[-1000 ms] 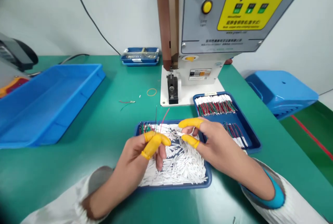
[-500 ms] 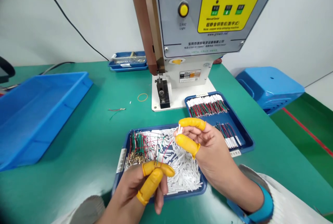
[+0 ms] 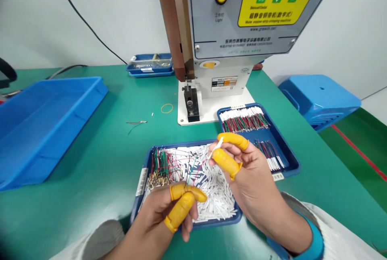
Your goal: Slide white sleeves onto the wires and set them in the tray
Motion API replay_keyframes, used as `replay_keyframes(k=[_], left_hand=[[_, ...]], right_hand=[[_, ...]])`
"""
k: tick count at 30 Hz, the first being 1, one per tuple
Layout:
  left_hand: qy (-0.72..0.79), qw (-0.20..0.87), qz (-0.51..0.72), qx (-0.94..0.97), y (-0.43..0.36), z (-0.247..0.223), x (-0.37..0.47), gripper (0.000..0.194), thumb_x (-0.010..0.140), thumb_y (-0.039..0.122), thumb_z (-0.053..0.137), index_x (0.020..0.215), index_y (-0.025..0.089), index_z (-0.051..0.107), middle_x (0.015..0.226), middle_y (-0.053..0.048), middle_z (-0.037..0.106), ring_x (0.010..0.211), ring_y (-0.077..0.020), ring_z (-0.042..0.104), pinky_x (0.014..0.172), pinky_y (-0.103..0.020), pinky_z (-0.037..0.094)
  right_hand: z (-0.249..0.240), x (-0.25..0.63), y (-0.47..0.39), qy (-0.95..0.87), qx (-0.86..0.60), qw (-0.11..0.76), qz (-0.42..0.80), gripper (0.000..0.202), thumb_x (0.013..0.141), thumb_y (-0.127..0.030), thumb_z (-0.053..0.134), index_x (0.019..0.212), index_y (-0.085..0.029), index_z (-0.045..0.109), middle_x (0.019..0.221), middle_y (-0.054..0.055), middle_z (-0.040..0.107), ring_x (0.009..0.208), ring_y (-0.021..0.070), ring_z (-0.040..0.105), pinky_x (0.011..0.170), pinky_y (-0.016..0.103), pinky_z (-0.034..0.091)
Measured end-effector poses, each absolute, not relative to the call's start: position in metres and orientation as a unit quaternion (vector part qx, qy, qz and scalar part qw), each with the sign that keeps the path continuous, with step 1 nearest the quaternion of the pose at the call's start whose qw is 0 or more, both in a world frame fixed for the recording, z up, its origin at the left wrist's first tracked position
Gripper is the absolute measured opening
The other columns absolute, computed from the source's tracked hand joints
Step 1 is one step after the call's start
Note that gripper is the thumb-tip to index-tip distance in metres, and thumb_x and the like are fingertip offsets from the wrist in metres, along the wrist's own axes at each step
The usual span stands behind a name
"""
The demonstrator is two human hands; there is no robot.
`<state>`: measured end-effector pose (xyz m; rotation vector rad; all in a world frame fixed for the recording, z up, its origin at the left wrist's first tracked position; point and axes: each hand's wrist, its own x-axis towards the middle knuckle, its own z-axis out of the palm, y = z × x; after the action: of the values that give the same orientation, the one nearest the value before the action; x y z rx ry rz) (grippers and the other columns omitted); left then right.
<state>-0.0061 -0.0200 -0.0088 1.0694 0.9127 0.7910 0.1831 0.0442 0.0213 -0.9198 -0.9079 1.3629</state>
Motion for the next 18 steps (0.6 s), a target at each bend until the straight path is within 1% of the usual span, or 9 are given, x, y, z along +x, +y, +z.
replay_keyframes(k=[3,6,9,11,15,18], left_hand=[[0.412,0.681,0.35,0.494,-0.0207,-0.0082,-0.0076,0.013,0.094,0.021,0.059,0.087,0.014,0.066,0.073,-0.001,0.062,0.06,-0.0077,0.058,0.058,-0.018,0.048],[0.422,0.678,0.344,0.493,-0.0222,-0.0075,-0.0086,0.012,0.095,0.019,0.058,0.088,0.014,0.066,0.074,-0.001,0.062,0.062,-0.0079,0.059,0.06,-0.019,0.048],[0.434,0.676,0.336,0.491,-0.0231,-0.0061,-0.009,0.012,0.095,0.021,0.058,0.091,0.015,0.067,0.077,-0.002,0.063,0.064,-0.009,0.059,0.061,-0.02,0.049],[0.437,0.674,0.335,0.493,-0.0233,-0.0061,-0.0093,0.012,0.095,0.023,0.059,0.091,0.015,0.067,0.079,-0.003,0.064,0.065,-0.0096,0.06,0.061,-0.02,0.05],[0.434,0.668,0.339,0.501,-0.0228,-0.0104,-0.0099,0.016,0.097,0.026,0.057,0.091,0.016,0.068,0.078,-0.003,0.063,0.064,-0.0095,0.059,0.06,-0.02,0.049],[0.426,0.669,0.343,0.504,-0.0217,-0.0135,-0.0094,0.021,0.1,0.028,0.055,0.088,0.015,0.068,0.075,-0.002,0.062,0.061,-0.0088,0.058,0.057,-0.019,0.047]], right_hand=[[0.0189,0.1852,0.0437,-0.41,-0.404,0.584,0.572,0.019,0.085,-0.028,0.083,0.101,-0.032,0.074,0.09,0.0,0.075,0.086,0.0168,0.074,0.076,0.03,0.066],[0.017,0.1866,0.043,-0.427,-0.416,0.574,0.562,0.019,0.085,-0.03,0.082,0.102,-0.032,0.073,0.093,0.001,0.075,0.085,0.0182,0.074,0.077,0.033,0.066],[0.0162,0.1862,0.0425,-0.41,-0.418,0.582,0.564,0.021,0.082,-0.029,0.085,0.1,-0.032,0.074,0.094,0.001,0.076,0.079,0.0166,0.073,0.075,0.032,0.066],[0.0165,0.1855,0.0425,-0.398,-0.418,0.59,0.565,0.021,0.082,-0.028,0.085,0.1,-0.033,0.075,0.095,0.001,0.076,0.079,0.0157,0.073,0.074,0.03,0.066],[0.0179,0.185,0.0427,-0.419,-0.427,0.577,0.556,0.02,0.083,-0.028,0.083,0.1,-0.032,0.073,0.093,0.0,0.075,0.08,0.0171,0.073,0.075,0.033,0.066],[0.0181,0.1854,0.0424,-0.42,-0.432,0.575,0.553,0.023,0.083,-0.028,0.083,0.102,-0.032,0.072,0.096,0.001,0.075,0.08,0.0165,0.072,0.077,0.033,0.066]])
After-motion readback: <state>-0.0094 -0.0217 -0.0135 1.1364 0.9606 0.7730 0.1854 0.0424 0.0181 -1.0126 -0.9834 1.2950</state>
